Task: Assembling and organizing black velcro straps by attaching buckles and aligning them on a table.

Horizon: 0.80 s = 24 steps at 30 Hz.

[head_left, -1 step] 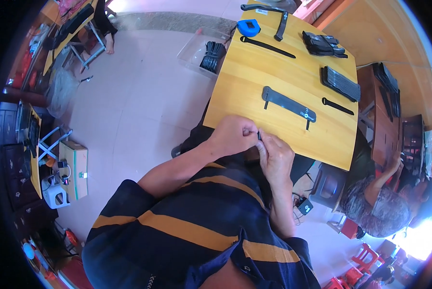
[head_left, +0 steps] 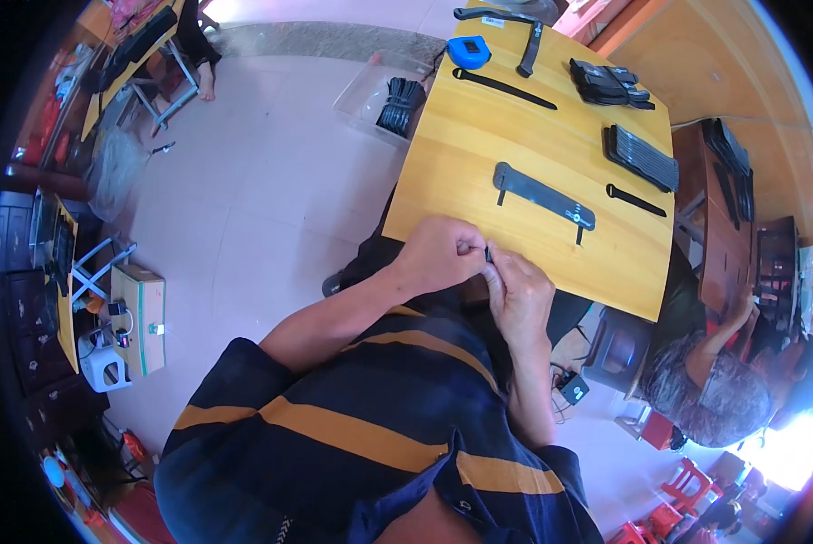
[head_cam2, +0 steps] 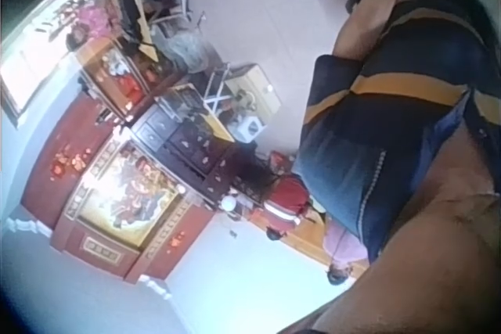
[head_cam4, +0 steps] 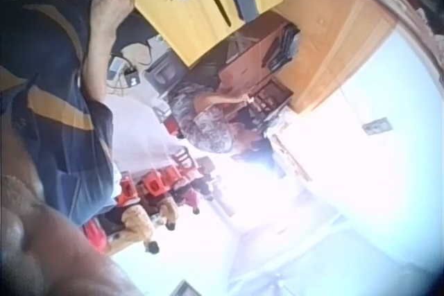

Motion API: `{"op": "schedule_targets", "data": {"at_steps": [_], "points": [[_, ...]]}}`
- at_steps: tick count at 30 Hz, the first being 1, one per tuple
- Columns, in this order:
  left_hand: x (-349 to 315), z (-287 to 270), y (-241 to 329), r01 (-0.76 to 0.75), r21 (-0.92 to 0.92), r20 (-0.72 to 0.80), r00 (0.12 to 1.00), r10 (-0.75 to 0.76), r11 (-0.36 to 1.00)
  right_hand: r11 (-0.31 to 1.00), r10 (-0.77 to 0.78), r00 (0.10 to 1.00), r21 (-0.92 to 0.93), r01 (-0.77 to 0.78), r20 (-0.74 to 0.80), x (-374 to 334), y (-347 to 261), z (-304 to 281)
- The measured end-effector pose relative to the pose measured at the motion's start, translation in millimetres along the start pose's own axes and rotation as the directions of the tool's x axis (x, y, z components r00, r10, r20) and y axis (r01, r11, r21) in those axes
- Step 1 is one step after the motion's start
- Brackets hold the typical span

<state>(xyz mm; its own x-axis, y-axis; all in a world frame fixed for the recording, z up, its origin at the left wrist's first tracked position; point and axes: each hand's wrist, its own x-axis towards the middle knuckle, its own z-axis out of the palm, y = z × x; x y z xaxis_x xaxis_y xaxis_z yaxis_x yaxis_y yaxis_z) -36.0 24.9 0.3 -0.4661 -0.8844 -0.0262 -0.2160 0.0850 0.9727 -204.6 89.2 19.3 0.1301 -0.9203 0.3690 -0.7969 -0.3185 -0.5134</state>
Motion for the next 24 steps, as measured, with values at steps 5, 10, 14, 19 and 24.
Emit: {"op": "schedule_targets", "data": {"at_steps": [5, 10, 14, 19, 24], "points": [[-1, -1, 0, 0.025, -0.135, -0.020, 0.999, -0.028, 0.990, 0.998, 0.030, 1.000, 0.060, -0.030, 0.006, 2, 1, 1], [7, -9, -1, -0.289, 0.294, -0.007, 0.952, 0.305, 0.911, 0.992, 0.046, 0.997, 0.112, -0.053, 0.063, 2, 3, 3], [10, 0, -10, -0.256, 0.340, -0.014, 0.961, 0.277, 0.905, 0.993, 0.032, 0.998, 0.108, -0.038, 0.058, -1, 7, 5], [10, 16, -29, 0.168, -0.380, 0.056, 0.986, -0.159, 0.909, 0.987, 0.084, 0.996, 0.135, -0.083, -0.005, -6, 10, 14], [8, 12, -24, 0.317, -0.634, 0.117, 0.941, -0.318, 0.705, 0.930, 0.188, 0.982, 0.326, -0.172, -0.020, -3, 1, 20]]}}
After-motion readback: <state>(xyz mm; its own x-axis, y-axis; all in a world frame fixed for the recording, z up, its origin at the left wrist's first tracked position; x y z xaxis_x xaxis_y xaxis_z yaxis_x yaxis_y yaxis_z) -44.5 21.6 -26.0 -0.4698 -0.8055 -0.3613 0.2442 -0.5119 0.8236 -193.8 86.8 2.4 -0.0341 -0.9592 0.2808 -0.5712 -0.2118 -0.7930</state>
